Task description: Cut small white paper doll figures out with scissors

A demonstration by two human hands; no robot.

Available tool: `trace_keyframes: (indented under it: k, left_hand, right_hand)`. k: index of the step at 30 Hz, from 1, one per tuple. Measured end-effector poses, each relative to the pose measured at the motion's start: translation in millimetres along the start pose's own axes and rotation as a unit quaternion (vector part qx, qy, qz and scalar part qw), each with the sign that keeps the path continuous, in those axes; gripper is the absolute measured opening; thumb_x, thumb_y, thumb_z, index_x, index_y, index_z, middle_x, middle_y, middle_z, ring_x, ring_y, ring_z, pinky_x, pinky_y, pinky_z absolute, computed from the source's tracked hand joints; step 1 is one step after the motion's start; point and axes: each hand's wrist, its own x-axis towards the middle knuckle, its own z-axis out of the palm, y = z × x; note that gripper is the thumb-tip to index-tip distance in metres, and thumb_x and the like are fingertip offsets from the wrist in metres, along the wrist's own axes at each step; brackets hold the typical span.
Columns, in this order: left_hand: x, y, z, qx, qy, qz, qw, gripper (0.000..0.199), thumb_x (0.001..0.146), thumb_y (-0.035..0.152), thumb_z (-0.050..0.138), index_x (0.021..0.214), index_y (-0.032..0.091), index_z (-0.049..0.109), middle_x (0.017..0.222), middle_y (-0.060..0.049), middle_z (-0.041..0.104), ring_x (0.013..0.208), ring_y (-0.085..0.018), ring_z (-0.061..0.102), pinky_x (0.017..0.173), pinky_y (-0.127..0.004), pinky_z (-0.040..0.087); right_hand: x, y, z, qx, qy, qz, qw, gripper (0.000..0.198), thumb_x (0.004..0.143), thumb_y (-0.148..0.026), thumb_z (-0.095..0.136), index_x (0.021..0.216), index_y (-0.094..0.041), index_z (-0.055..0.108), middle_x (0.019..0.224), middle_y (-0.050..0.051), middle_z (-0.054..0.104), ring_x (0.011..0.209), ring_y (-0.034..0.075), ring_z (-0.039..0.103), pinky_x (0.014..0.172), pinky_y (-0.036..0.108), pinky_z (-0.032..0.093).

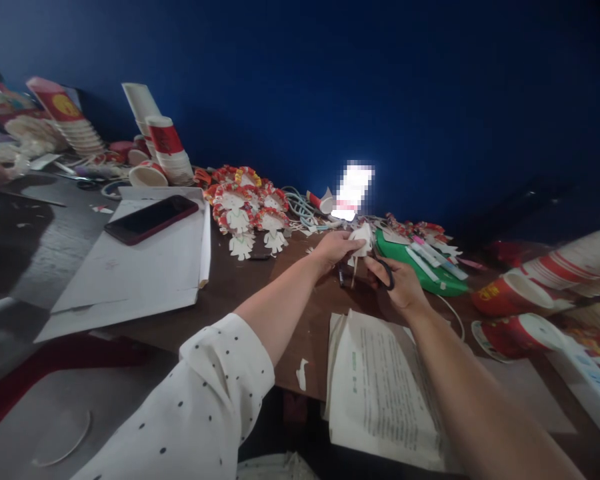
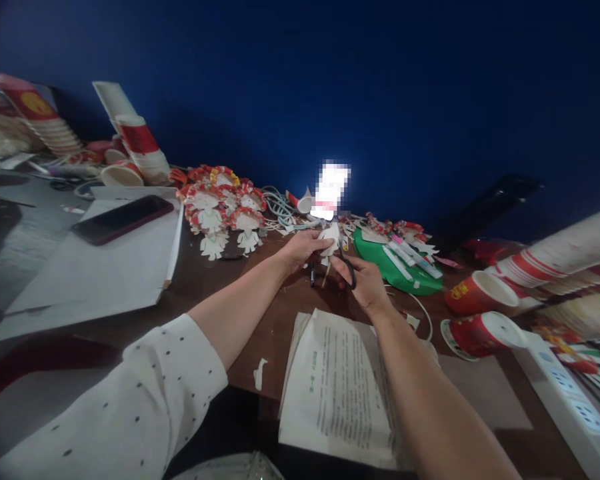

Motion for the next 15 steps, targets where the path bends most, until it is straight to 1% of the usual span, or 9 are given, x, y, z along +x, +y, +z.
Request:
trace_keyframes:
  k: [3, 6, 12, 15]
  left_hand:
    - [0.1, 0.5, -1.6, -0.006, -0.008, -0.001, 1.0, 0.022, 0.073, 0.025, 0.084, 0.078, 0.013, 0.066, 0.063, -0.002, 0.062, 0.06, -0.011, 0.056, 0.064, -0.024, 0.046]
    - [-1.5, 2.1, -1.7, -0.01, -0.005, -0.004, 1.0, 0.019, 0.074, 0.024, 0.082, 0.079, 0.013, 0.067, 0.066, -0.003, 0.064, 0.062, -0.012, 0.057, 0.066, -0.025, 0.047]
    - [-3.8, 4.3, -1.6, -0.007, 0.015, -0.001, 1.0, 0.013, 0.079, 0.02, 0.075, 0.083, 0.012, 0.066, 0.062, 0.0, 0.061, 0.053, -0.009, 0.053, 0.059, -0.024, 0.042]
    - [-3.6, 4.5, -2.0, -0.013, 0.018, 0.006, 1.0, 0.009, 0.082, 0.019, 0.071, 0.081, 0.012, 0.066, 0.061, 0.0, 0.06, 0.051, -0.009, 0.051, 0.058, -0.024, 0.041]
  right_hand:
    - [0.0, 1.8, -0.4, 0.001, -0.003, 0.0, 1.0, 0.054, 0.068, -0.069, 0.08, 0.061, -0.019, 0.062, 0.056, -0.001, 0.057, 0.05, 0.011, 0.049, 0.049, 0.026, 0.038]
    - [-0.2, 1.2, 0.1, 0.01, -0.005, 0.009, 1.0, 0.052, 0.067, -0.067, 0.082, 0.063, -0.019, 0.064, 0.058, -0.001, 0.058, 0.049, 0.011, 0.048, 0.048, 0.026, 0.038]
    - [-2.3, -4.6, 1.2, -0.004, -0.016, 0.014, 1.0, 0.051, 0.067, -0.067, 0.081, 0.063, -0.019, 0.065, 0.058, -0.001, 0.058, 0.051, 0.012, 0.049, 0.049, 0.027, 0.041]
    - [-4.1, -9.4, 1.9, -0.018, -0.025, 0.012, 0.999, 0.051, 0.067, -0.067, 0.08, 0.062, -0.019, 0.065, 0.057, -0.001, 0.057, 0.05, 0.012, 0.048, 0.05, 0.027, 0.04]
